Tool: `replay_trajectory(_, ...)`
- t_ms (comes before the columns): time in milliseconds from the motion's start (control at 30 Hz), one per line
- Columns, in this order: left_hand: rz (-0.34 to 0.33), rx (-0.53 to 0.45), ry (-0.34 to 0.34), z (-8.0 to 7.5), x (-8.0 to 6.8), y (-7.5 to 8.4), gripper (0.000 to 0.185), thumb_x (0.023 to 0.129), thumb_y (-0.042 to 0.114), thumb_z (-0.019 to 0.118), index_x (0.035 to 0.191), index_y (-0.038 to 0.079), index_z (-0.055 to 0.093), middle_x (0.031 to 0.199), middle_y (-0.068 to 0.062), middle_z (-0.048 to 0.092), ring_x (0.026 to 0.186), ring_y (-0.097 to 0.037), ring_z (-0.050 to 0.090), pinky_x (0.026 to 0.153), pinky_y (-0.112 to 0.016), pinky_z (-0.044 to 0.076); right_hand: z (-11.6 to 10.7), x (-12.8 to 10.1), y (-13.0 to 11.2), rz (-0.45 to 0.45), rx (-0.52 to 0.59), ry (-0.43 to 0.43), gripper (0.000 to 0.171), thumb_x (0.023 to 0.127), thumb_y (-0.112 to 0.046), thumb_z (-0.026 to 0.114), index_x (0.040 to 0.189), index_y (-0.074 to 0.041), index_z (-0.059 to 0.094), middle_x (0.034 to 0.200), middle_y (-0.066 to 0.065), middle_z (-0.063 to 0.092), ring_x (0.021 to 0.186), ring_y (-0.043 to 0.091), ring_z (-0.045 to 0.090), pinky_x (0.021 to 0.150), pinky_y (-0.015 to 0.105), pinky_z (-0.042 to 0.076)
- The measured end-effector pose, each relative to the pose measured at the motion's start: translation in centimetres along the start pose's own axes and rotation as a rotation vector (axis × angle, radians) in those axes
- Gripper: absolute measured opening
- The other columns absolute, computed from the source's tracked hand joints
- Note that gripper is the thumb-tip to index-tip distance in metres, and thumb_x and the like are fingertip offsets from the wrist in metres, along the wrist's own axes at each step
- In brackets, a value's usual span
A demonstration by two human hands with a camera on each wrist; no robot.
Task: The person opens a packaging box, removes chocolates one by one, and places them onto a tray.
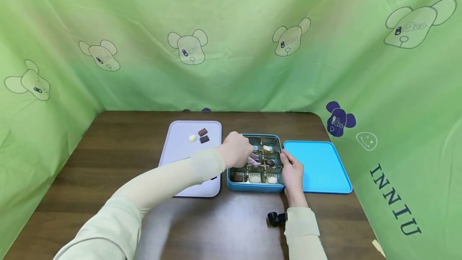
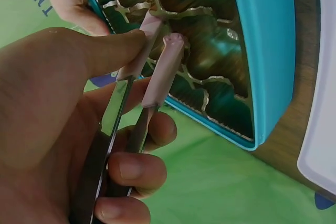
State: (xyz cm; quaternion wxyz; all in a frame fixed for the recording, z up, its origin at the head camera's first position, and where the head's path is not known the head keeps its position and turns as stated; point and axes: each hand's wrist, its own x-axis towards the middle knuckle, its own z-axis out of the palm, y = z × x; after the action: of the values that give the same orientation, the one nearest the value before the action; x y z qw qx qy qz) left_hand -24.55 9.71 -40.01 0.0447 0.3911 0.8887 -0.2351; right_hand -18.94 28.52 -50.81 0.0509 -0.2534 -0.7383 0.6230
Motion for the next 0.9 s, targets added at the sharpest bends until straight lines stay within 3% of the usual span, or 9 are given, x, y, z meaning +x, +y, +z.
replay_trajectory(267, 0.033, -0.015, -0.027, -0.4, 0.1, 0.0, 0.023, 0.1, 0.04, 0.052, 0.11, 0.033, 0.072, 0.103, 0.012, 0.07, 0.079, -0.007, 0.059, 0.062, -0.029, 0.048, -0.2, -0.1, 0.3, 0.009, 0.0, 0.001, 0.052, 0.108, -0.035, 0.047, 0.153, -0.01, 0.043, 0.161, 0.009, 0.034, 0.152, 0.026, 0.024, 0.121, 0.044, 0.022)
replay_trajectory(467, 0.025, -0.052, -0.053, 0.7, 0.8, 0.4, 0.021, 0.098, 0.04, 0.056, 0.112, 0.035, 0.072, 0.106, 0.013, 0.07, 0.08, -0.008, 0.058, 0.064, -0.031, 0.05, 0.1, -0.2, 0.4, 0.006, 0.0, 0.008, 0.051, 0.108, -0.035, 0.048, 0.152, -0.009, 0.044, 0.16, 0.009, 0.036, 0.151, 0.026, 0.026, 0.121, 0.043, 0.023)
replay_trajectory(900, 0.031, -0.018, 0.027, 1.1, 0.9, 0.2, 0.023, 0.102, 0.043, 0.053, 0.107, 0.034, 0.073, 0.105, 0.01, 0.072, 0.086, -0.011, 0.063, 0.064, -0.035, 0.052, 0.1, 0.0, 0.1, 0.008, 0.012, 0.015, 0.051, 0.108, -0.034, 0.049, 0.152, -0.008, 0.045, 0.16, 0.01, 0.037, 0.15, 0.026, 0.027, 0.121, 0.043, 0.023)
